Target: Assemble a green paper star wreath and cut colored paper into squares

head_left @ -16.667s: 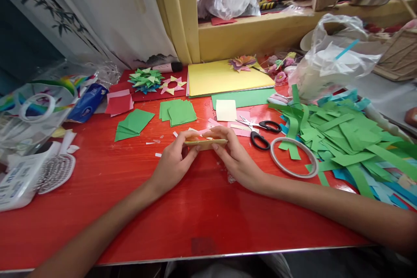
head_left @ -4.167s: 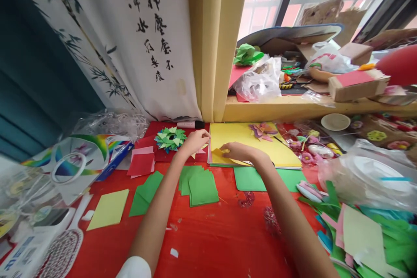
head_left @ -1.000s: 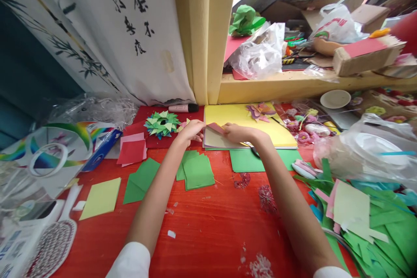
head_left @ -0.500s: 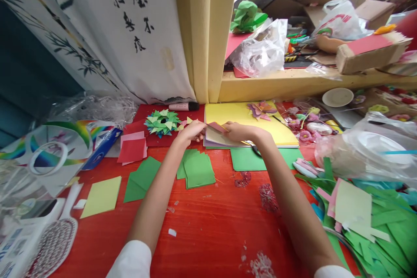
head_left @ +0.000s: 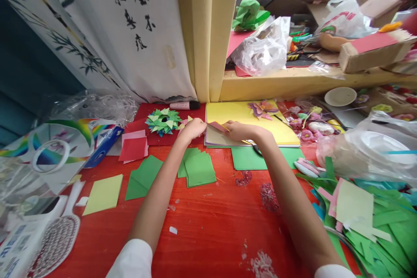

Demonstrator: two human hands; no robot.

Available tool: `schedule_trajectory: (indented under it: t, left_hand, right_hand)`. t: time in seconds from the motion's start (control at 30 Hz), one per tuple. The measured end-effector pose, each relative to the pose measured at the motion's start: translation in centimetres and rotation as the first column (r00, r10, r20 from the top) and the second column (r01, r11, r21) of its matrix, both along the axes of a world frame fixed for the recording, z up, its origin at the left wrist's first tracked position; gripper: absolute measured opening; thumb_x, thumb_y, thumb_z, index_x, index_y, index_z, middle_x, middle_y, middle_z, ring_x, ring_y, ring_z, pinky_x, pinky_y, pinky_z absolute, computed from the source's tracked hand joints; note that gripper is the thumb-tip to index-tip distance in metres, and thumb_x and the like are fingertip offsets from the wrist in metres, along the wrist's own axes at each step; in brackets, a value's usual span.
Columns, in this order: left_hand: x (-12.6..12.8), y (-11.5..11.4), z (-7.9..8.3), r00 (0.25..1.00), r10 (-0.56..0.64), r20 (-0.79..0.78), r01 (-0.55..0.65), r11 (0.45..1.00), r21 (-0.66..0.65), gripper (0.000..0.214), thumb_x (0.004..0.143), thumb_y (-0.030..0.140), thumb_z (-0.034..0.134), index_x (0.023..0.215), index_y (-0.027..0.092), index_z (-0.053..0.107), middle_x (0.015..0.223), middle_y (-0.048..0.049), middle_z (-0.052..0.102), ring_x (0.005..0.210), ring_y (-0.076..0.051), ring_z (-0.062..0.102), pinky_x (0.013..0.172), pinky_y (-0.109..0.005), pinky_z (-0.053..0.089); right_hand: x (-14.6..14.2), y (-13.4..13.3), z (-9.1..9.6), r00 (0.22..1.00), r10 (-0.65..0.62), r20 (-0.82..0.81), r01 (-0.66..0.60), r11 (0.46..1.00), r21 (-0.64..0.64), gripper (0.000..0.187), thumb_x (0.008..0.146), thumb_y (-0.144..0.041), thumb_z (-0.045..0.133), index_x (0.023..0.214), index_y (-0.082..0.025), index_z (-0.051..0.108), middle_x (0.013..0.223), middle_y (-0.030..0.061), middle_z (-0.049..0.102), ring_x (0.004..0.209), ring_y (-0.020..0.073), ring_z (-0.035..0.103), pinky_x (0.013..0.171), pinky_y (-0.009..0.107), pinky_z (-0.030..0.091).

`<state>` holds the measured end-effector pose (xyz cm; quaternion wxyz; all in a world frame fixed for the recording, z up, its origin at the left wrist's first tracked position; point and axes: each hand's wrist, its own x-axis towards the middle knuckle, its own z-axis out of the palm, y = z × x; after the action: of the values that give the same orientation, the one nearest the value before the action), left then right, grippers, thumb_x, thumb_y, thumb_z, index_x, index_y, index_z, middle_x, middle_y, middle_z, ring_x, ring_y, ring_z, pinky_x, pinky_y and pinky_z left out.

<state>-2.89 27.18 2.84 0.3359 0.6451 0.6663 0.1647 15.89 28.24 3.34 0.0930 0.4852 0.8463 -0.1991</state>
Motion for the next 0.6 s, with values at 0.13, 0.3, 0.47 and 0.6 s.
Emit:
schedule_trajectory:
  t: [0.13,0.3,0.47,0.6]
  left_hand:
    - [0.03,-0.19,0.33,0.997,-0.004,-0.071,0.005,1.000,0.014,0.023,0.075,0.024,0.042,0.063,0.014,0.059,0.058,-0.0054,0.063,0.053,-0.014,0.054,0.050,-0.021,0.037]
    - [0.09,-0.24,0.37,0.991,-0.013,-0.130,0.016,1.000,0.023,0.024,0.075,0.024,0.042,0.058,0.015,0.056,0.056,-0.0070,0.064,0.053,-0.015,0.055,0.054,-0.023,0.040]
    - [0.18,-0.33,0.12,0.989,-0.026,-0.144,0.025,1.000,-0.007,0.025,0.074,0.022,0.043,0.051,0.017,0.052,0.048,-0.0076,0.060,0.045,-0.016,0.052,0.051,-0.024,0.038]
    - [0.24,-0.26,-0.28,0.994,-0.033,-0.102,0.028,0.998,-0.056,0.026,0.074,0.021,0.044,0.048,0.017,0.050,0.044,-0.0064,0.056,0.044,-0.016,0.052,0.049,-0.024,0.038]
  right_hand:
    - [-0.09,-0.13,0.23,1.000,-0.002,0.001,0.002,1.000,-0.012,0.037,0.085,-0.034,0.036,0.114,-0.020,0.054,0.122,0.0132,0.050,0.108,0.0285,0.051,0.088,0.041,0.040]
    - [-0.22,-0.54,0.76,1.000,-0.015,0.000,0.015,0.999,-0.035,0.037,0.086,-0.031,0.033,0.114,-0.018,0.053,0.124,0.0131,0.048,0.110,0.0280,0.049,0.090,0.040,0.040]
    - [-0.21,-0.63,0.85,1.000,-0.028,0.000,0.028,0.999,-0.046,0.039,0.086,-0.032,0.033,0.118,-0.019,0.051,0.128,0.0129,0.045,0.114,0.0288,0.046,0.092,0.042,0.038]
    - [-0.21,-0.64,0.84,1.000,-0.026,-0.005,0.026,0.998,-0.049,0.039,0.086,-0.033,0.033,0.119,-0.020,0.051,0.130,0.0125,0.043,0.115,0.0290,0.045,0.094,0.044,0.037]
